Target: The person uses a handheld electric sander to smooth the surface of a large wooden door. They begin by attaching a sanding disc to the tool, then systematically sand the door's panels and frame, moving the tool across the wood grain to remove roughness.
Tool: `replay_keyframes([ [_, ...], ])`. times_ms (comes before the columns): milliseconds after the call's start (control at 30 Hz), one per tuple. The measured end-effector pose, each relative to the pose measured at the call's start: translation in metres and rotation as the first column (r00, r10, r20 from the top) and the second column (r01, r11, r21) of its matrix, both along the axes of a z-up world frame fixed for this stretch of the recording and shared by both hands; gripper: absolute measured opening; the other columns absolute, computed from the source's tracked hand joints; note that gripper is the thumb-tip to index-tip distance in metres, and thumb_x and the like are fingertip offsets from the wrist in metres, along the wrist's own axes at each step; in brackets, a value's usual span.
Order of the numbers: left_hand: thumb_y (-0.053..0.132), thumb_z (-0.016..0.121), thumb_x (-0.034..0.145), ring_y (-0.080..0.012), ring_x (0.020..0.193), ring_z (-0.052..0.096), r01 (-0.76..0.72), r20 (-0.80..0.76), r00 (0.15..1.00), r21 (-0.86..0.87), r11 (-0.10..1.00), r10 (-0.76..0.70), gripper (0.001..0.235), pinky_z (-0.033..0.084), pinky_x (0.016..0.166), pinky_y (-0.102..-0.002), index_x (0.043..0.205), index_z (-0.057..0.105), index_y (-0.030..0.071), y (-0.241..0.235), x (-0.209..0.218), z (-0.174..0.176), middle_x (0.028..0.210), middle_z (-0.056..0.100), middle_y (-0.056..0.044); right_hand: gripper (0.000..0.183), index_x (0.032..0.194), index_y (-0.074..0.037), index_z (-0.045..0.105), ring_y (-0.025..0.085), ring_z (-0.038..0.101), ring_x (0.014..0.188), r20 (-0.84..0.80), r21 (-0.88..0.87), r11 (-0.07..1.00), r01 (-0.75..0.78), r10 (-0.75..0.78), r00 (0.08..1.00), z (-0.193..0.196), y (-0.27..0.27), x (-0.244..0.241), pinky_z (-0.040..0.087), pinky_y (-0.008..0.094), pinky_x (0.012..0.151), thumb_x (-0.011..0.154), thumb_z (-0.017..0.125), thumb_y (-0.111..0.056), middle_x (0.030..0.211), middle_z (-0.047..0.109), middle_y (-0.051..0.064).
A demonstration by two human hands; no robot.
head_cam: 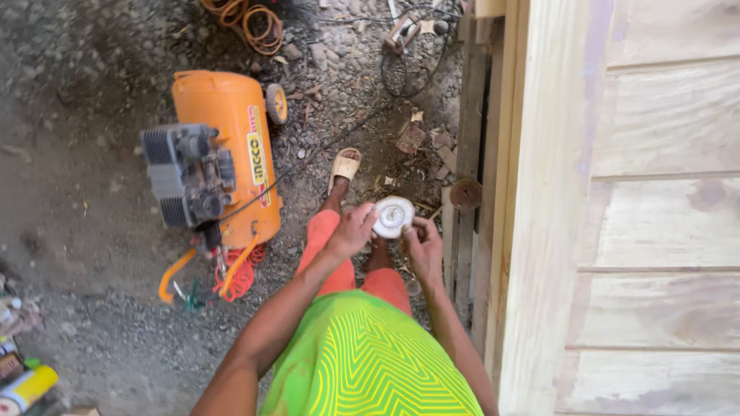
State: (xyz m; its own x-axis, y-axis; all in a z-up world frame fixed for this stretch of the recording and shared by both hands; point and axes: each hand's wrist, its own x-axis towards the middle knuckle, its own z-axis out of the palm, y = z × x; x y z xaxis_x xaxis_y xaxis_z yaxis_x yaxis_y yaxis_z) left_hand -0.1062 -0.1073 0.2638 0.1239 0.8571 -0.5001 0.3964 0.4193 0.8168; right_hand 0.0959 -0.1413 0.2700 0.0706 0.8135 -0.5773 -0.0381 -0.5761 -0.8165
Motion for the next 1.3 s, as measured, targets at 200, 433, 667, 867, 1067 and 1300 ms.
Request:
replay_keyframes([
  [200,0.026,0.057,0.105,-0.0147,0.065,0.051,-0.141,0.102,0.987,0.201,0.969,0.123,0.03,0.043,0.06,-0.035,0.089,0.059,0.0,-0.013,-0.015,0.061,0.071,0.053,-0.009,0.013,0.107,0.0,0.064,0.01,0.066,0.069,-0.193,0.159,0.978,-0.135,0.165,0.967,0.047,0.021,-0.006,0.055,0.026,0.06,0.102,0.065,-0.011,0.086,0.07,0.005],
  [433,0.027,0.05,0.113,-0.0072,0.076,0.038,-0.295,0.357,0.916,0.289,0.911,0.184,0.04,0.036,0.068,-0.029,0.08,0.05,0.004,-0.023,-0.015,0.074,0.081,0.041,0.004,0.017,0.109,0.002,0.066,0.012,0.068,0.066,-0.434,0.071,0.995,-0.07,0.094,0.896,0.078,0.015,-0.004,0.057,0.027,0.06,0.107,0.057,-0.012,0.087,0.073,0.008],
  [667,0.02,0.067,0.099,-0.0001,0.07,0.056,-0.331,0.253,0.924,0.154,0.931,0.287,0.021,0.047,0.062,-0.021,0.104,0.07,0.0,-0.022,-0.003,0.098,0.08,0.067,0.007,0.016,0.111,0.002,0.066,0.011,0.067,0.067,-0.344,0.162,0.984,-0.077,0.13,0.93,0.083,0.008,0.012,0.055,0.026,0.062,0.104,0.061,-0.012,0.087,0.072,0.007],
  [867,0.017,0.078,0.097,-0.0031,0.064,0.055,-0.367,0.333,0.884,0.059,0.929,0.328,0.02,0.044,0.056,-0.024,0.102,0.072,-0.002,-0.028,0.013,0.074,0.076,0.067,0.001,0.017,0.101,-0.001,0.07,0.006,0.06,0.064,0.083,0.206,0.961,-0.185,0.171,0.982,0.083,0.014,0.034,0.05,0.023,0.057,0.104,0.066,-0.018,0.077,0.068,0.001],
  [1067,0.032,0.066,0.102,-0.0064,0.06,0.064,-0.269,0.18,0.948,0.002,0.963,0.264,0.031,0.051,0.055,-0.024,0.105,0.073,0.002,-0.019,0.023,0.061,0.072,0.07,-0.002,0.022,0.097,-0.003,0.068,0.004,0.052,0.063,0.031,0.194,0.968,-0.16,0.157,0.987,0.071,0.029,0.043,0.041,0.022,0.053,0.107,0.063,-0.022,0.073,0.061,-0.003],
  [1300,0.033,0.058,0.106,-0.0063,0.06,0.059,-0.248,0.247,0.933,-0.091,0.964,0.263,0.035,0.048,0.055,-0.026,0.111,0.07,0.001,0.004,0.003,0.044,0.073,0.066,-0.001,0.022,0.102,-0.001,0.069,0.006,0.058,0.062,-0.16,0.068,0.986,-0.155,0.164,0.973,0.052,0.047,0.031,0.046,0.023,0.054,0.107,0.061,-0.021,0.077,0.066,0.001],
])
